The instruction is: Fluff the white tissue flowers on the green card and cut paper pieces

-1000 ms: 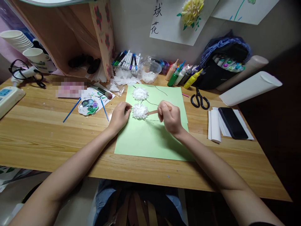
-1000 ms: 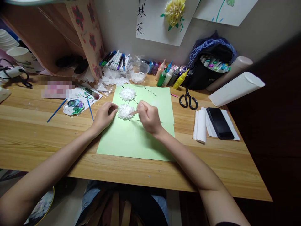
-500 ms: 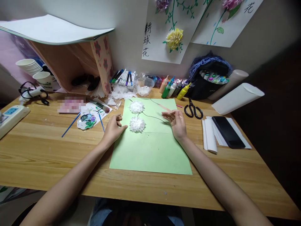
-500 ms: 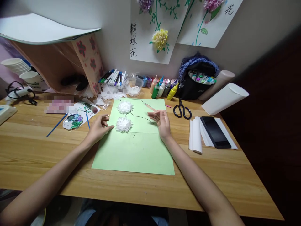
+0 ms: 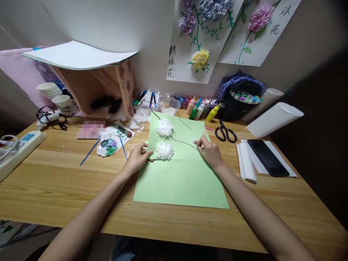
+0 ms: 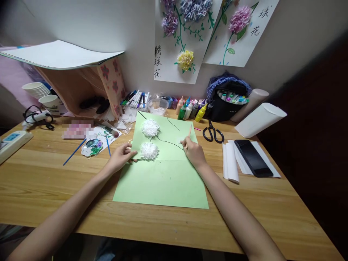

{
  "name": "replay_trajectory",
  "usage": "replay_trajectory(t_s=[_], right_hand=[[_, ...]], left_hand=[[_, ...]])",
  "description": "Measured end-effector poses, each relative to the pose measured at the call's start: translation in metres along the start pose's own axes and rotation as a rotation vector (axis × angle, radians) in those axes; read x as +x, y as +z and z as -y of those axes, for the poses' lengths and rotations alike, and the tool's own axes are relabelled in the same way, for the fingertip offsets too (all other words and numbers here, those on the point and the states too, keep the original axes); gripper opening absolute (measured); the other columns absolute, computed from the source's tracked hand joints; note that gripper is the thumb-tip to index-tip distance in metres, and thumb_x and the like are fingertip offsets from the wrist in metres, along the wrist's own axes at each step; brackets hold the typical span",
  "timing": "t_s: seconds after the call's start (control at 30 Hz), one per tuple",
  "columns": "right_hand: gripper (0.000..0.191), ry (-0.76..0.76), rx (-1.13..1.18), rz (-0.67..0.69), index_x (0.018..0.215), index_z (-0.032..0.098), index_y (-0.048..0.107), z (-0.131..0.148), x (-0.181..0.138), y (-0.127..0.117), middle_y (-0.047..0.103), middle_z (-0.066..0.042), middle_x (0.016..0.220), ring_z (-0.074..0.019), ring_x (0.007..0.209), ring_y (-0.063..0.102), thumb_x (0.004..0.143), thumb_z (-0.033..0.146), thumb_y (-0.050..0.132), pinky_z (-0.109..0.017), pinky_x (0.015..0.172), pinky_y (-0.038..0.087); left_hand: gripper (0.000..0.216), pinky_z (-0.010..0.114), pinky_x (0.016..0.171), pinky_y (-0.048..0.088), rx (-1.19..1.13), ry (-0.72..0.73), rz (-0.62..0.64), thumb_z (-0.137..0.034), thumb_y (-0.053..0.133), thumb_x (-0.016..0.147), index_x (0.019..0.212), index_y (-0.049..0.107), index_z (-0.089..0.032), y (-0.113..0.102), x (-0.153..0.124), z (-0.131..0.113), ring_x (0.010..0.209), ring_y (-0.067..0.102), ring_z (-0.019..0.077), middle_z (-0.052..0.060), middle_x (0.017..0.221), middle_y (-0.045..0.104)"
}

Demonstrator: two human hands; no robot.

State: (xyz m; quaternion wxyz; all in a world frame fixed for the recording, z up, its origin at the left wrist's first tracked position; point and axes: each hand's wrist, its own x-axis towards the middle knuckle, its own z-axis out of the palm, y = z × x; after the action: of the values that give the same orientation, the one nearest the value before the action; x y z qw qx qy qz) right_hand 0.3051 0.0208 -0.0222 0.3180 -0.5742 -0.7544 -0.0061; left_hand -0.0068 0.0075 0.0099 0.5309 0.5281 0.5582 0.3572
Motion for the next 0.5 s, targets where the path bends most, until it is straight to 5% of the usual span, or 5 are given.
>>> replay_trajectory(t_s=[0.17, 0.37, 0.5], right_hand=[[0.015, -0.076, -0.070, -0.078, 0.077, 0.023, 0.050, -0.006, 0.000, -0.009, 0.074, -0.002, 0.083, -0.0188, 0.064, 0.068, 0.080, 0.008, 0.051, -0.027, 0.052, 0.046], [0.002, 0.001, -0.184, -0.525, 0.084, 0.021, 0.057, -0.046, -0.011, -0.039, 0.075, -0.004, 0.086, -0.0191, 0.070, 0.069, 0.082, 0.021, 0.057, -0.027, 0.059, 0.050], [0.001, -0.048, -0.240, -0.509, 0.082, 0.021, 0.058, -0.061, -0.016, -0.046, 0.074, -0.004, 0.085, -0.0177, 0.065, 0.068, 0.083, 0.021, 0.057, -0.026, 0.055, 0.048]], left_hand=[[0.037, 0.025, 0.052, 0.053, -0.093, 0.050, -0.006, -0.042, 0.069, 0.067, 0.086, 0.048, -0.018, 0.001, -0.002, -0.003, 0.054, 0.066, 0.0159, -0.005, 0.062, 0.060], [0.040, 0.027, 0.059, 0.057, -0.133, 0.176, -0.147, -0.044, 0.073, 0.064, 0.086, 0.054, -0.016, -0.029, -0.002, -0.022, 0.064, 0.065, 0.0145, 0.001, 0.076, 0.066], [0.048, 0.024, 0.058, 0.056, -0.201, 0.255, -0.187, -0.045, 0.076, 0.061, 0.092, 0.059, -0.014, -0.047, -0.003, -0.034, 0.064, 0.063, 0.0124, 0.004, 0.088, 0.068]])
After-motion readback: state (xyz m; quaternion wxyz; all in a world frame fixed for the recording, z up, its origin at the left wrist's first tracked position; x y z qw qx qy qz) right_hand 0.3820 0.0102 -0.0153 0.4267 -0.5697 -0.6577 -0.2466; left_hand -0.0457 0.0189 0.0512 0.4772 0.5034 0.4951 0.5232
